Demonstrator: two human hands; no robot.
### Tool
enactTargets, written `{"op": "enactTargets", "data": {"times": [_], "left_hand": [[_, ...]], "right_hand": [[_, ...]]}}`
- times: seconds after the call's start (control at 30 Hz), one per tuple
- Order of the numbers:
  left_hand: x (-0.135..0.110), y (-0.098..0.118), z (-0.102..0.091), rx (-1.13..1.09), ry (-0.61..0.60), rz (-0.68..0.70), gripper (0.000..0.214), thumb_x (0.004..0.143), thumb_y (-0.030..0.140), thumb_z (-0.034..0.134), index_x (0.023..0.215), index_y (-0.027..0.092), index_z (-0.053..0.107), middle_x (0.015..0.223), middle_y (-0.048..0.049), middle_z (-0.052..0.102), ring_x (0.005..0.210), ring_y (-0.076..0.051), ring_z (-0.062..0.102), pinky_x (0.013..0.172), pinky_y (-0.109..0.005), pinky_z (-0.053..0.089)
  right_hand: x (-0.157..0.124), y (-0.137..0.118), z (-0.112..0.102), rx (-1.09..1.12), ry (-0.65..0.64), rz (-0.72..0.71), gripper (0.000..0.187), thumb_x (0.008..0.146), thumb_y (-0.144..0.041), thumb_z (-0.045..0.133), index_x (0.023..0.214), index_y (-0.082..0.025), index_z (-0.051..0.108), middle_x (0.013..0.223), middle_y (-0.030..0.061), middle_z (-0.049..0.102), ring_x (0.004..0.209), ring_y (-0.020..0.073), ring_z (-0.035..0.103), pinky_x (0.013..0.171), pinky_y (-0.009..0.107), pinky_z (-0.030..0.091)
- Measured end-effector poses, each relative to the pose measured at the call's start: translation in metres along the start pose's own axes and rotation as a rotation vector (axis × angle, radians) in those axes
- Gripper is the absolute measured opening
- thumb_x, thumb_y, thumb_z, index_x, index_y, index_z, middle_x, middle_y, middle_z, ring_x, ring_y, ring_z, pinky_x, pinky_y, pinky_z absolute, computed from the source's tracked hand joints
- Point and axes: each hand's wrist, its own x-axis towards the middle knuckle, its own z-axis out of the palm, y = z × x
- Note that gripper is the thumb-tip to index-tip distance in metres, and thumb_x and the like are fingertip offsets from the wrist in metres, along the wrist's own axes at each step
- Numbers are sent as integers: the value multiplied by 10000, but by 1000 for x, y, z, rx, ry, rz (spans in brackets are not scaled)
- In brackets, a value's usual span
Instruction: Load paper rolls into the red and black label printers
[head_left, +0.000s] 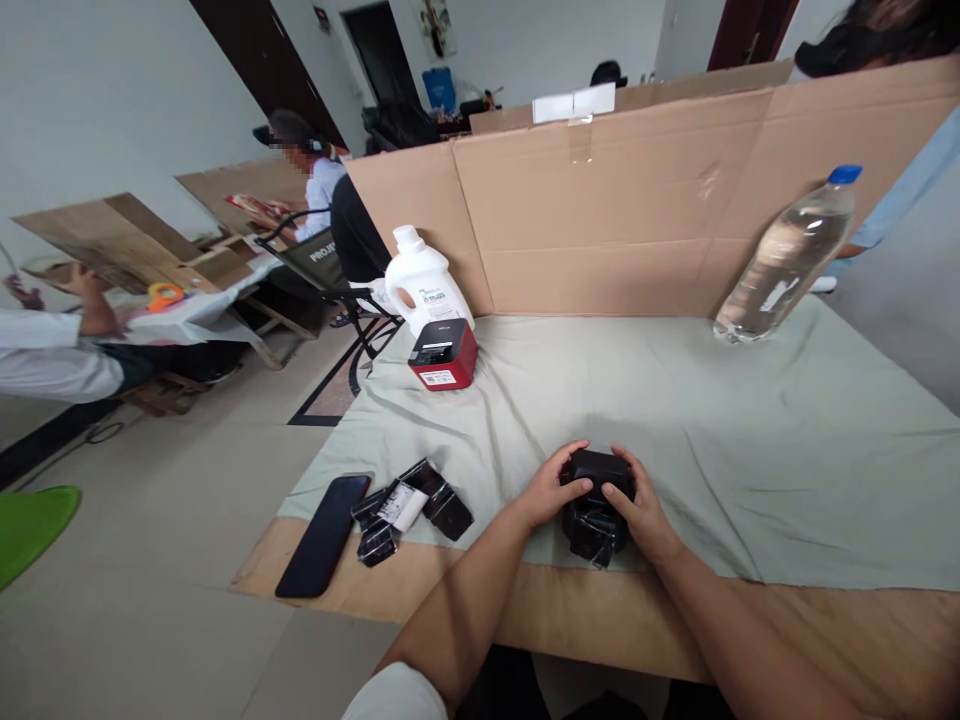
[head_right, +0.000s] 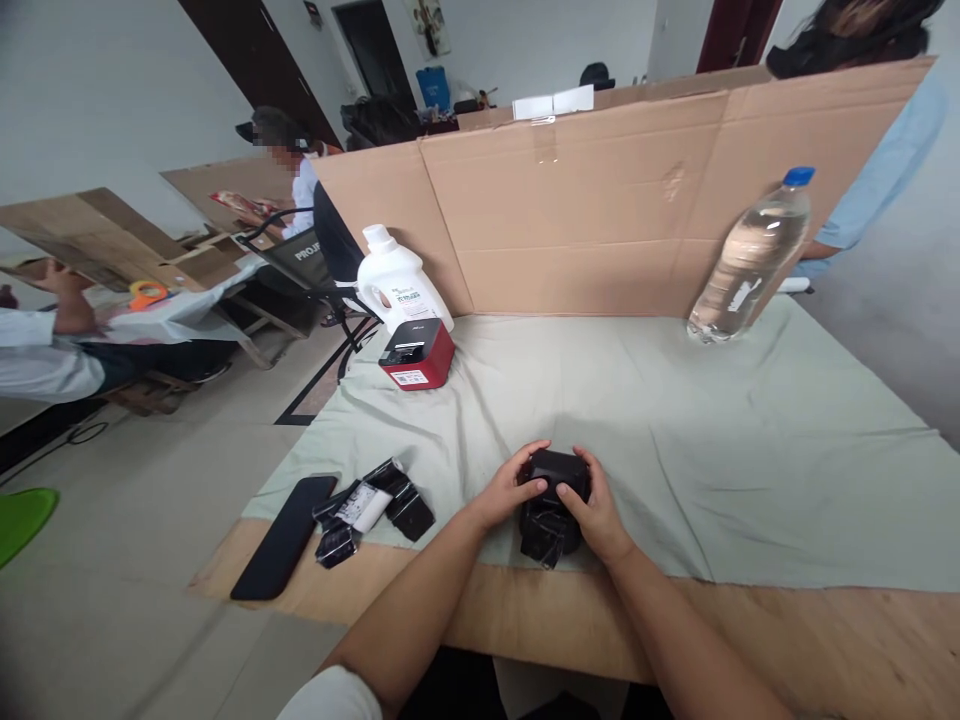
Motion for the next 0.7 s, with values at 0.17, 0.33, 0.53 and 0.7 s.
{"op": "enactTargets", "data": {"times": [0.17,0.33,0.53,0.7], "left_hand": [[0,2,0,-85,31,-13,731,685,440,760,1315,183,491,1216,-101,583,1119,-253,549,997,-381,395],[6,-2,3,-256,179,-15,625,632,372,797,1184,176,579,1108,-72,628,1035,-219,572,932,-320,414],[15,-4,6,-403,510,-36,458,680,469,726,989,198,525,900,-4,597,792,-143,582,719,-262,467],[17,-10,9,-212,626,11,520,641,489,734,996,198,489,889,-7,586,810,-144,579,759,-264,466]], "right_hand": [[-1,0,2,9,-10,32,716,738,-542,653,1329,-201,435,1284,117,550,1169,275,542,1011,445,434],[-5,3,7,100,9,37,676,847,-583,504,1390,-221,327,1284,106,541,1170,236,541,1011,414,437],[-12,4,11,-119,35,-161,769,785,-621,568,1383,-217,302,1389,164,429,1191,283,523,976,472,458],[-22,2,27,-536,129,-284,1109,602,-555,766,1462,-207,158,1447,177,355,1328,381,369,1052,574,354]]}}
